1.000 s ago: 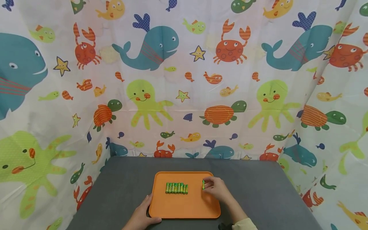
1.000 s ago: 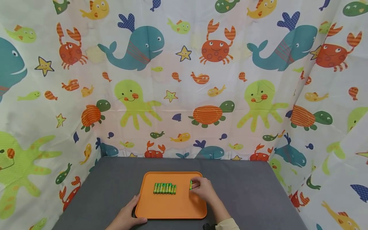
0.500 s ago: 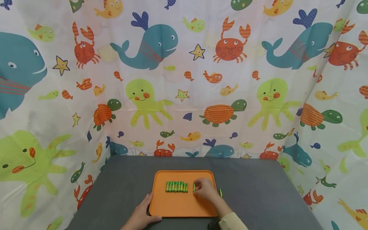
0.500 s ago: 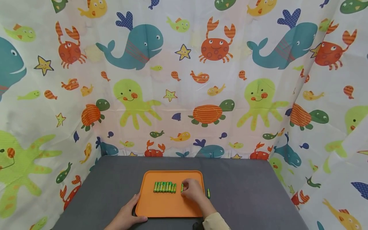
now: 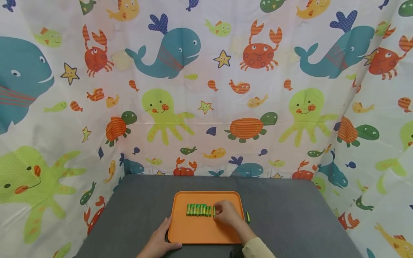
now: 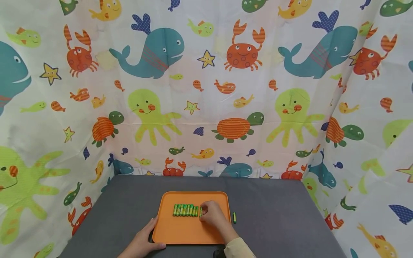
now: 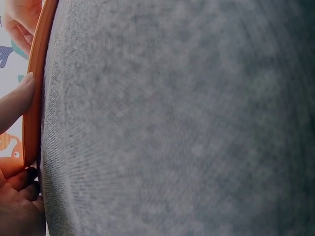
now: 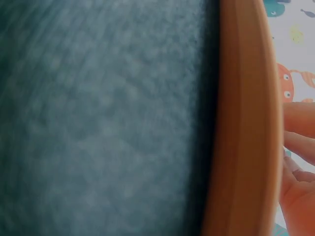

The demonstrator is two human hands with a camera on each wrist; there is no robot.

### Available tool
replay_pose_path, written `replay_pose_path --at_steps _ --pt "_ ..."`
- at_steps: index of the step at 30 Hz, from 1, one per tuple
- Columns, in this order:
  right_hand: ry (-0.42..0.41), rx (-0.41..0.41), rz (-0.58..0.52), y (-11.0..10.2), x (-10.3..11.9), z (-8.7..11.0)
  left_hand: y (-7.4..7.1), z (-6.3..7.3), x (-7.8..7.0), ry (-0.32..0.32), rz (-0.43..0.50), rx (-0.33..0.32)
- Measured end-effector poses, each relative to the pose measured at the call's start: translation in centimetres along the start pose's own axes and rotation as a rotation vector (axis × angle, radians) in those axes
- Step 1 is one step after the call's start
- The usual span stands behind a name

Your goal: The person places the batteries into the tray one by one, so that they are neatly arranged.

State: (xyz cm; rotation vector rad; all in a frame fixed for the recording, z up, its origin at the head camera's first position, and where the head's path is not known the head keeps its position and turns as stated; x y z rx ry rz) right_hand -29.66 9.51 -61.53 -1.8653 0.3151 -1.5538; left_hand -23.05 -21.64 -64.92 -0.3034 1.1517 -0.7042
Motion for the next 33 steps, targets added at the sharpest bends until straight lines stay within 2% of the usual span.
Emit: replay_pose_path --at_steps 5,9,13,17,20,22,25,29,33 --pt "-0.009 0.01 -0.027 -0.1 -0.1 0.3 0.2 0.1 0.0 0.017 0.003 -0.002" --pt "-0.024 -0.022 -0.062 -1.5 -0.5 0.8 0.3 0.0 -0.5 0.005 0.015 -0.001" --pt "-0.026 -0.118 -0.029 -3.7 -1.2 1.7 0.3 -0.1 -1.1 -0.012 0.016 -0.012" --pt "0.025 -0.234 0.012 -6.1 -2.4 3.2 0.3 -0.1 -1.0 -0.015 0.011 -0.015" --pt "0.081 -0.269 0.031 -7.7 -3.6 4.5 0.2 -0.1 -0.8 -0.007 0.013 -0.009" --pt "0.106 -0.246 0.073 -8.7 -4.6 5.1 0.2 -0.1 -0.6 0.001 0.019 -0.006" --pt "0.141 -0.156 0.107 -9.7 -6.2 5.7 0.1 0.1 -0.6 0.006 0.018 -0.014" --pt "0.129 -0.061 0.124 -9.9 -7.4 6.3 0.0 0.5 -0.7 0.015 0.006 -0.021" --pt "0.083 -0.043 0.132 -9.8 -7.8 6.6 0.0 0.5 -0.6 0.017 0.003 -0.016"
Point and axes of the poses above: each hand's wrist, its own z-axis away from the middle knuckle, its own y-axis out of the palm, x = y × z, the point moved 2 cm from there along -z, towards the middle knuckle, and after that the axes turned 5 degrees about -y, right-handed, at the moved point
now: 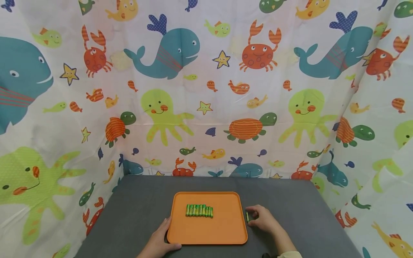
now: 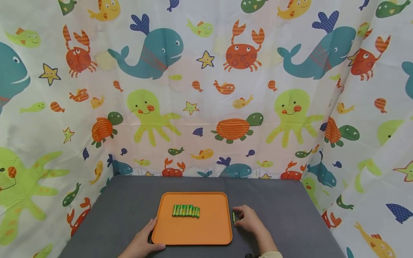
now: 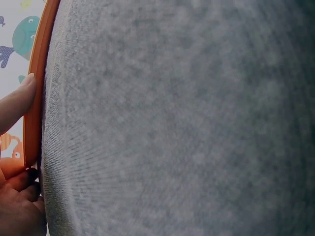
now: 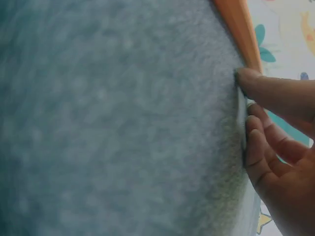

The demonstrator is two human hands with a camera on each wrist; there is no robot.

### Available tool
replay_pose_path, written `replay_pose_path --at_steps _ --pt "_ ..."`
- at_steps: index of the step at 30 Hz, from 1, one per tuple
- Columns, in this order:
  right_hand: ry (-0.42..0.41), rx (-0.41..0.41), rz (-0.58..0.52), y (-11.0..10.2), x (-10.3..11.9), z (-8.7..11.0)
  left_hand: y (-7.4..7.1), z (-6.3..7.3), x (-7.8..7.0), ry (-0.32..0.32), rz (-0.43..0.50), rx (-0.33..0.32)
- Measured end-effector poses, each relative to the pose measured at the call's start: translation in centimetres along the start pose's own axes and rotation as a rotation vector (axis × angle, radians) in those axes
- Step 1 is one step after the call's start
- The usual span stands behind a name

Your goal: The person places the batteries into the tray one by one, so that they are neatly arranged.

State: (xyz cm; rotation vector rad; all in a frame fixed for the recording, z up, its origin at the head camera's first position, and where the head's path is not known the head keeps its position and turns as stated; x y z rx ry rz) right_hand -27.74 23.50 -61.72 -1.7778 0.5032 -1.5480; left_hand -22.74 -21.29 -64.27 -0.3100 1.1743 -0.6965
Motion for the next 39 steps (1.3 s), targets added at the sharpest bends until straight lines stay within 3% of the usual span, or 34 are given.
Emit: replay_pose_path --at_steps 7,13,18,22,27,31,39 --pt "-0.005 -0.018 0.004 0.2 -0.3 0.0 0.0 -0.1 0.2 -0.008 0.02 0.007" --pt "0.053 -0.1 -0.063 -0.2 -0.1 0.3 0.0 -0.3 0.1 -0.028 0.02 0.002" --pt "0.085 -0.162 -0.151 -0.6 1.2 0.2 0.1 -0.4 0.0 -0.044 -0.011 -0.006" --pt "0.057 -0.172 -0.213 -0.3 3.3 -0.3 0.1 -0.3 0.1 -0.041 -0.01 -0.008" --pt "-0.049 -0.152 -0.22 1.1 6.1 -1.3 0.0 0.0 0.0 -0.024 -0.005 -0.02" --pt "-0.109 -0.092 -0.219 3.0 7.1 -2.4 -0.1 0.0 -0.1 -0.028 -0.017 -0.013" --pt "-0.155 0.05 -0.157 6.7 8.2 -4.1 0.1 0.1 -0.2 -0.02 -0.016 -0.017"
Point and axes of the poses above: each hand's wrist, its own z-axis away from the middle knuckle, its own y-axis out of the palm, x = y × z, the point moved 2 cm from there along -z, towards the middle knuckle, and after that the axes turned 5 degrees about -y, right-handed, at the moved point
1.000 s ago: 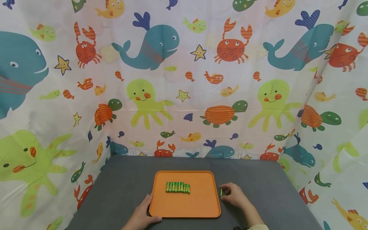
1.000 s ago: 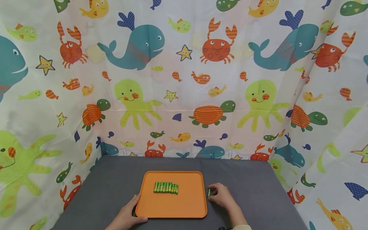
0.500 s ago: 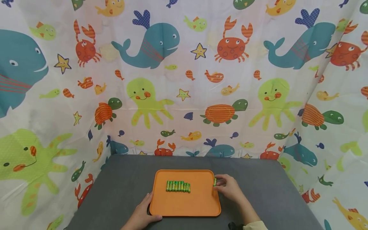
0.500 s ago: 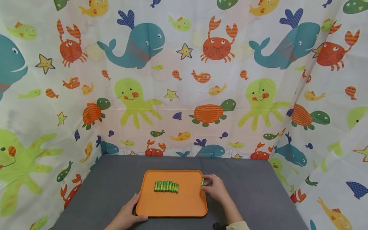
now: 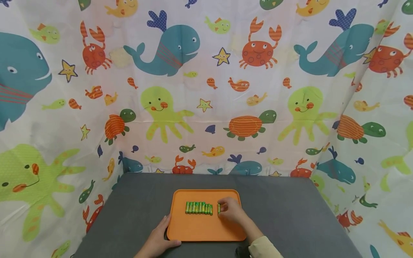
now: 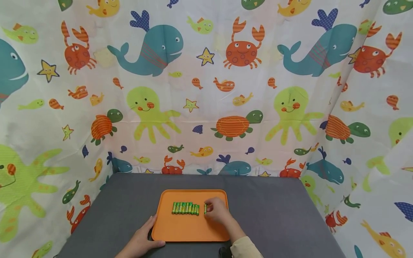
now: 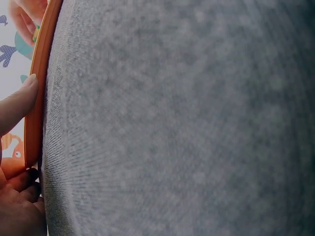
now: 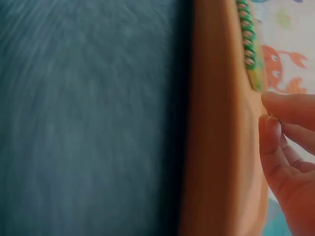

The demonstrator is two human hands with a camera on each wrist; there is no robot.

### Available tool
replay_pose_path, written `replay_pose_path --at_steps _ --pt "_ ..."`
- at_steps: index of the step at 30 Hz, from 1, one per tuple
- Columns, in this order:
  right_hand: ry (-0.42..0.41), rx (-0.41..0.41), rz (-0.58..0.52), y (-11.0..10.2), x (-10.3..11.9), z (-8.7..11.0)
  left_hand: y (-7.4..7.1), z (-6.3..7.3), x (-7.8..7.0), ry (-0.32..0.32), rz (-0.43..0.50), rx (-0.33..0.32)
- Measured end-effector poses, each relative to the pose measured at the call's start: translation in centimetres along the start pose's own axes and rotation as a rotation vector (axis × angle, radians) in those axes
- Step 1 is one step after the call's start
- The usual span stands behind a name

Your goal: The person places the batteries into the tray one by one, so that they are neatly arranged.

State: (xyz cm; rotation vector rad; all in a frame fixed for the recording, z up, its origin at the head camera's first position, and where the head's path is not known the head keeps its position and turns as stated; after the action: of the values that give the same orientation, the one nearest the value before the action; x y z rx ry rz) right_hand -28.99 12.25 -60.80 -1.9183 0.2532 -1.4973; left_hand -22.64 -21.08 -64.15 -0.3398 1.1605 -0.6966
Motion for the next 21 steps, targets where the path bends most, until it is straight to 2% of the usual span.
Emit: replay_pose_path --at_steps 4,7,14,21 --pt "-0.013 0.022 0.088 1.1 0.3 -0.4 0.1 0.2 0.0 0.001 0.021 0.007" --pt "-0.011 0.028 0.112 1.6 0.4 -0.4 0.2 0.4 0.0 0.006 0.019 0.01" --pt "0.015 0.045 0.083 2.0 0.7 -0.5 0.2 0.2 0.3 -0.004 0.031 0.016" --pt "0.013 0.004 -0.003 1.3 0.8 0.2 -0.1 0.1 0.5 0.0 0.026 0.021"
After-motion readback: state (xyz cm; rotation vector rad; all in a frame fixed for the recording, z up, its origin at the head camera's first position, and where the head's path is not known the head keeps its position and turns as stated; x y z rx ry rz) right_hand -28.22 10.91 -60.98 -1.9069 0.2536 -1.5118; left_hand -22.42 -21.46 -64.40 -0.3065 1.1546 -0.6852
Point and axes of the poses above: each hand's wrist, its own z-axis away from the middle knuckle, its own y-axis out of the palm, x = y × z, the point moved 2 cm from there along -z, towards the middle knuckle, and after that the axes turned 5 degrees about -y, right-handed, at the moved point
